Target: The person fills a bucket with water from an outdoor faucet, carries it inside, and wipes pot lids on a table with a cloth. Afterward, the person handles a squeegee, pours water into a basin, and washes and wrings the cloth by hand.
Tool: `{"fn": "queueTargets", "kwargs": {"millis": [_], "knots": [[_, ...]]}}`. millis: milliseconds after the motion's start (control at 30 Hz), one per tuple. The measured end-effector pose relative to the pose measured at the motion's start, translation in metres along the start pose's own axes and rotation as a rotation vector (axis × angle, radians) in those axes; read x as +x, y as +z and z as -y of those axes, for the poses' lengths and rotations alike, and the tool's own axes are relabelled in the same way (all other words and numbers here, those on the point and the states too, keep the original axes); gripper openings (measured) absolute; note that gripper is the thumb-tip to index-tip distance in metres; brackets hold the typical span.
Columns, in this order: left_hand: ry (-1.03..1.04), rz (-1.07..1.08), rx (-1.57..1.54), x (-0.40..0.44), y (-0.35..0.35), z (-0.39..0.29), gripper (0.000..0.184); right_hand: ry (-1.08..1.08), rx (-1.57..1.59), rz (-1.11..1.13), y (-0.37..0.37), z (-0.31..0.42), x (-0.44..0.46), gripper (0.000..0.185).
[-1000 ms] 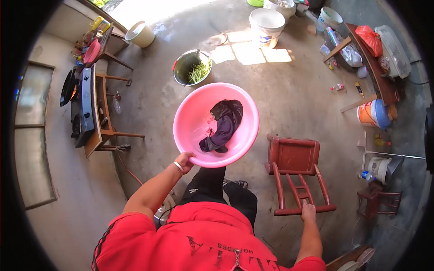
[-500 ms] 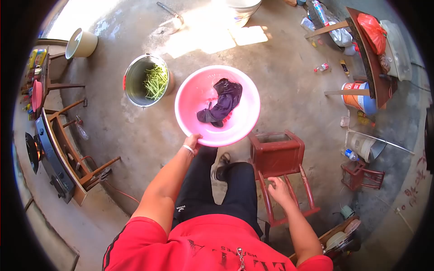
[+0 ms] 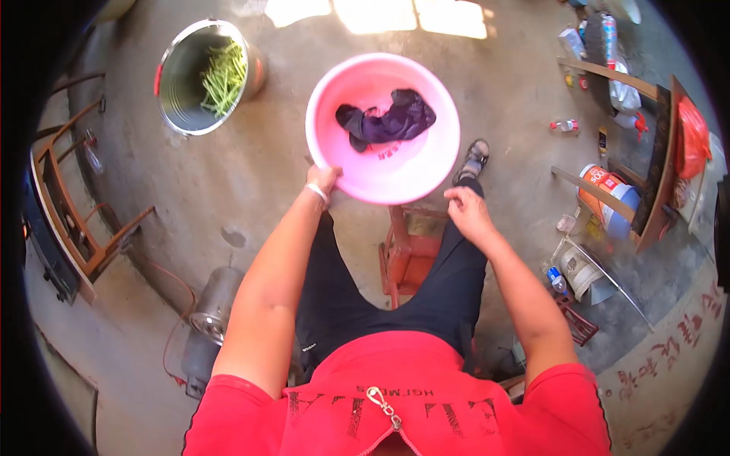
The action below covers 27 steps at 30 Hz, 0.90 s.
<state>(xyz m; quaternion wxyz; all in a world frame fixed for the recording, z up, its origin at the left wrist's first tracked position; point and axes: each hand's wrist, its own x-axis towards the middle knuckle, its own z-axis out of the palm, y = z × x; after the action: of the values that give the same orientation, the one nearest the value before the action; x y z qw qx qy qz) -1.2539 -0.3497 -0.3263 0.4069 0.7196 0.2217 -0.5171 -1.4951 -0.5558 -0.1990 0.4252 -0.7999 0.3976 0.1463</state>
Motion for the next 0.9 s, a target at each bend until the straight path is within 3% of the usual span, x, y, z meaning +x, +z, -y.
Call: {"fn": "queueTargets", "kwargs": {"millis": [33, 133, 200, 400, 533, 633, 733, 800, 833, 867, 900], "knots": [[-0.053, 0.009, -0.017, -0.001, 0.017, -0.005, 0.025, 0.066, -0.044, 0.081, -0.008, -0.013, 0.024, 0.018], [-0.111, 0.01, -0.072, 0.038, 0.06, 0.029, 0.024, -0.121, -0.052, -0.017, -0.015, -0.082, 0.085, 0.016], [-0.086, 0.087, -0.109, 0.062, 0.085, 0.045, 0.025, -0.021, -0.059, 0.031, -0.037, -0.098, 0.117, 0.016], [-0.082, 0.142, -0.118, 0.111, 0.129, 0.088, 0.029, -0.145, -0.02, 0.022, -0.02, -0.163, 0.19, 0.017], [-0.02, 0.17, -0.066, 0.147, 0.141, 0.116, 0.031, -0.382, -0.282, 0.013, 0.026, -0.196, 0.247, 0.04], [-0.029, 0.181, -0.03, 0.16, 0.145, 0.13, 0.032, -0.435, -0.486, -0.02, 0.068, -0.235, 0.284, 0.057], [0.016, 0.187, 0.008, 0.176, 0.146, 0.153, 0.036, -0.431, -0.669, 0.01, 0.108, -0.27, 0.289, 0.062], [0.064, 0.043, 0.076, 0.167, 0.154, 0.155, 0.04, -0.368, -0.677, 0.072, 0.129, -0.278, 0.277, 0.061], [0.259, -0.067, 0.05, 0.161, 0.161, 0.155, 0.057, -0.166, -0.555, 0.106, 0.139, -0.283, 0.271, 0.059], [0.271, -0.068, 0.05, 0.149, 0.166, 0.149, 0.057, 0.037, -0.43, 0.139, 0.145, -0.285, 0.262, 0.057], [0.484, -0.39, 0.432, 0.136, 0.171, 0.143, 0.063, 0.014, -0.328, 0.072, 0.15, -0.282, 0.244, 0.053]]}}
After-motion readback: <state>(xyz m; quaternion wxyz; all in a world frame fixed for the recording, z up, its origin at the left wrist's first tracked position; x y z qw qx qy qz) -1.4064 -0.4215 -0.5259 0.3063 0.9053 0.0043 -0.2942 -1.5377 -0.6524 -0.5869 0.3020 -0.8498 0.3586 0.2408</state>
